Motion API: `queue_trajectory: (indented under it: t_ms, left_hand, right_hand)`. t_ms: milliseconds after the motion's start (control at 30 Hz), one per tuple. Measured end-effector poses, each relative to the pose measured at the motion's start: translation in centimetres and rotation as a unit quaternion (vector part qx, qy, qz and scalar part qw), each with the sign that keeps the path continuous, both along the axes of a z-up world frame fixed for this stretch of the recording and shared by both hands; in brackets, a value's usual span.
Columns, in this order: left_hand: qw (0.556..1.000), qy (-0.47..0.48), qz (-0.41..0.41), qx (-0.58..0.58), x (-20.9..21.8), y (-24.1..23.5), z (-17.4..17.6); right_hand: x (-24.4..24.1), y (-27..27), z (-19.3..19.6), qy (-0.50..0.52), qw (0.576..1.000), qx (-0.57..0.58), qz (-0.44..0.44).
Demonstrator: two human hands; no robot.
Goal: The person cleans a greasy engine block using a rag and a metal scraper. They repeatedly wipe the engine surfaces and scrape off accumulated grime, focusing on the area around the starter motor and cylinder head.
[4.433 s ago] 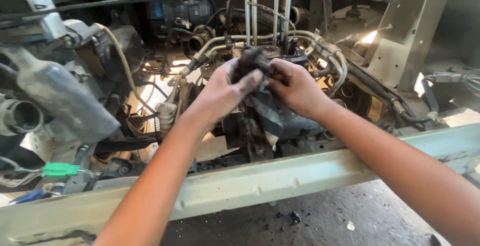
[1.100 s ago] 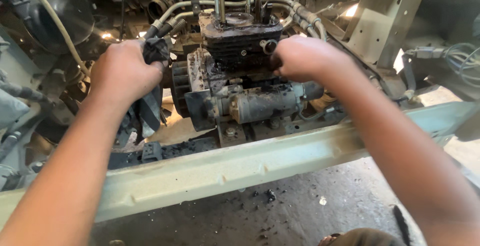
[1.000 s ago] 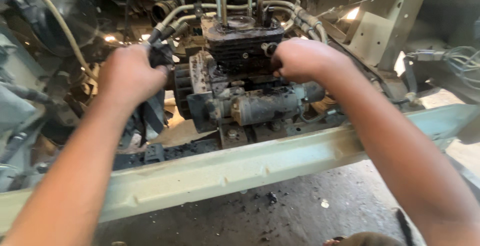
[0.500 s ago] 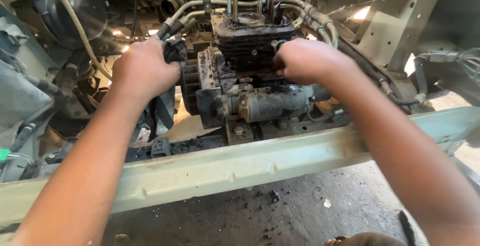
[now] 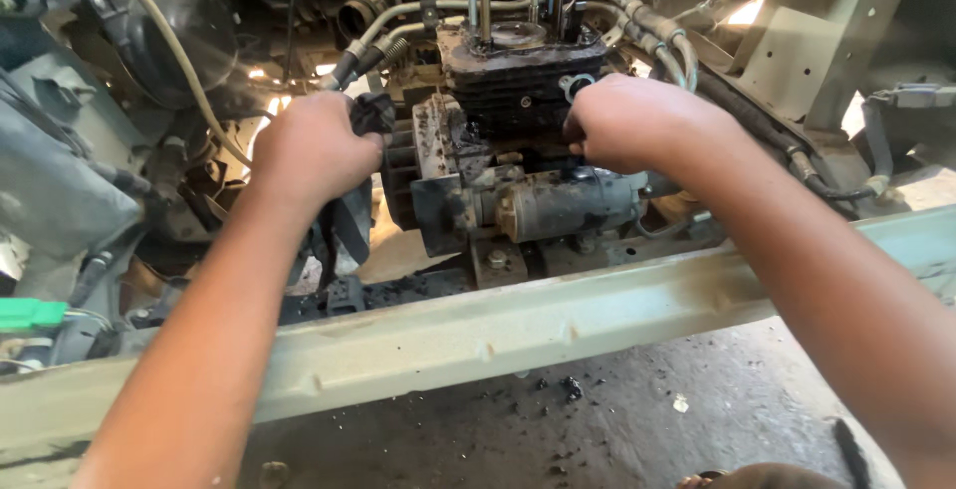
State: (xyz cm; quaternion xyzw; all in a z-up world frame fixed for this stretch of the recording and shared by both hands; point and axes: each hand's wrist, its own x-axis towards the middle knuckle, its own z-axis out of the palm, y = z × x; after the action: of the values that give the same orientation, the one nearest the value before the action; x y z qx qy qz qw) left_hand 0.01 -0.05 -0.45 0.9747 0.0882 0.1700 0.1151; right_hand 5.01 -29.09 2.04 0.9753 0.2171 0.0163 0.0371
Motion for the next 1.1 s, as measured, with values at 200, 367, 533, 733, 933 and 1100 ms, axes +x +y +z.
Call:
queue_trajectory:
  t_ms: [200,367,533,733,933,1100]
  left_hand:
    - [0.999,0.032,0.007,-0.011,-0.1,-0.2,0.4]
    - [0.999,0.049,0.010,-0.011,0.0,-0.4,0.6]
    - [0.999,0.038,0.008,0.001,-0.1,-0.4,0.6]
    - [0.999,0.044,0.022,0.005,0.0,-0.5,0.6]
    - [0.999,0.035,0.016,0.007,0.5,-0.2,0.3]
    - [0.999,0.001,-0.015,0.033,0.4,0.2,-0.2]
  right_hand:
    - [0.9,1.0,-0.6,-0.070,0.995,-0.068,-0.022]
    - [0.8,0.6,-0.6,-0.093,0.994,-0.062,-0.014]
    - [1.0,0.0,-0.7,-0.119,0.992,-0.050,-0.004]
    - [2.4,-0.9,-0.1,-0.068,0.997,0.016,-0.014]
    - [2.7,-1.9,-0.5,-0.060,0.998,0.023,0.009]
    - [2.1,-0.7,-2.3,-0.136,0.988,0.056,0.051]
